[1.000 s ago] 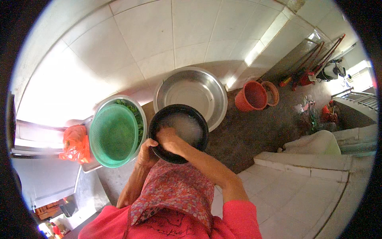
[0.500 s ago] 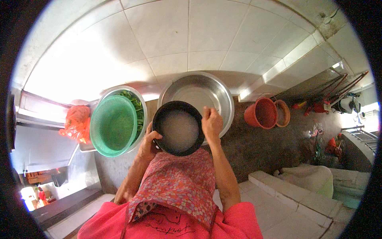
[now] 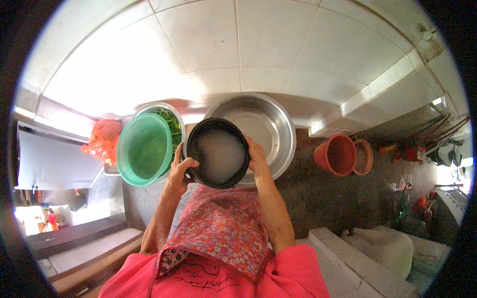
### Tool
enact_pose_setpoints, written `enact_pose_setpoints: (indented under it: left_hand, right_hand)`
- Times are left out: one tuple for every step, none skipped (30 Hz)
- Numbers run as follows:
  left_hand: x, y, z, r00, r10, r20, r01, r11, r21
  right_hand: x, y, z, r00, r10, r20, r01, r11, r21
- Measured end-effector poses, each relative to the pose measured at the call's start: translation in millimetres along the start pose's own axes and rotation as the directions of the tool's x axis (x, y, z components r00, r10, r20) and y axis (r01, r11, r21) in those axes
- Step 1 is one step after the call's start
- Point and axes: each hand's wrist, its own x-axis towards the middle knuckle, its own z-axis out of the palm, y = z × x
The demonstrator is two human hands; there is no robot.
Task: The person retrieves a pot of rice from a storage area and moves to a utility room. They fill the pot with water from a wall tap, wash the rice by hand, and drain the water into a large metal basin. This process is repeated multiple times to clean the rice.
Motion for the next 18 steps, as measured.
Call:
enact_pose_setpoints:
  left_hand:
    - [-2.3,1.1,2.3,1.0,0.005,-0.012,-0.006,0.999,-0.043]
    - [-5.1,1.4,4.3,0.999,0.03,-0.028,-0.03,1.0,0.001]
    - [-7.6,1.4,6.7,0.998,0.055,-0.042,-0.053,0.998,0.045]
    - [-9.8,1.8,8.4,0.995,0.08,-0.054,-0.074,0.993,0.091]
    - [-11.9,3.0,10.4,0.994,0.087,-0.065,-0.08,0.991,0.105]
    - [-13.6,4.8,12.4,0.993,0.095,-0.076,-0.086,0.989,0.119]
    - [-14.1,5.8,13.9,0.991,0.103,-0.086,-0.091,0.987,0.135]
    - [-14.3,5.5,14.6,0.989,0.113,-0.098,-0.098,0.985,0.141]
    - [-14.2,5.1,15.3,0.987,0.122,-0.109,-0.105,0.983,0.149]
    - [-14.1,5.1,15.9,0.984,0.132,-0.119,-0.112,0.981,0.157]
    - [-14.0,5.4,16.4,0.984,0.127,-0.124,-0.107,0.981,0.159]
    - [-14.3,6.5,17.0,0.984,0.122,-0.128,-0.101,0.982,0.162]
    - [-14.5,6.9,17.2,0.984,0.117,-0.131,-0.095,0.982,0.165]
    - [-14.6,6.7,17.2,0.984,0.12,-0.133,-0.097,0.982,0.163]
    - [-14.7,6.6,16.9,0.983,0.122,-0.134,-0.1,0.982,0.162]
    - [-14.7,6.5,17.0,0.983,0.124,-0.134,-0.102,0.982,0.161]
    - [-16.0,8.5,19.6,0.983,0.115,-0.144,-0.091,0.983,0.161]
    - [-19.1,12.5,23.8,0.983,0.106,-0.153,-0.081,0.984,0.161]
  right_hand:
    - [2.7,0.2,0.1,1.0,0.006,0.004,-0.006,1.0,-0.002]
    - [4.1,1.3,2.2,1.0,0.015,0.009,-0.015,1.0,-0.004]
    - [5.4,2.3,4.3,1.0,0.023,0.014,-0.023,1.0,-0.006]
    - [6.7,3.3,6.5,0.999,0.032,0.039,-0.032,0.999,0.0]
    - [8.3,4.0,5.9,0.997,0.039,0.06,-0.039,0.999,0.008]
    - [10.1,4.5,5.6,0.996,0.045,0.081,-0.047,0.999,0.016]
    - [12.4,5.0,5.6,0.995,0.051,0.091,-0.054,0.998,0.024]
    - [14.2,6.6,5.8,0.993,0.059,0.1,-0.063,0.998,0.032]
    - [15.8,8.0,5.9,0.992,0.066,0.109,-0.071,0.997,0.04]
    - [17.2,9.4,5.7,0.99,0.073,0.119,-0.079,0.996,0.047]
    - [17.2,11.1,5.7,0.989,0.077,0.125,-0.084,0.995,0.054]
    - [17.1,12.5,5.5,0.988,0.081,0.131,-0.09,0.994,0.063]
    - [17.1,13.6,5.2,0.986,0.08,0.143,-0.092,0.993,0.074]
    - [17.6,13.8,4.5,0.985,0.079,0.155,-0.093,0.992,0.085]
    - [18.1,14.1,3.8,0.983,0.077,0.168,-0.094,0.991,0.096]
    - [18.7,14.5,3.2,0.982,0.081,0.168,-0.098,0.99,0.099]
    - [19.5,14.2,2.0,0.983,0.082,0.167,-0.1,0.99,0.102]
    - [20.2,14.0,0.8,0.983,0.083,0.165,-0.102,0.989,0.106]
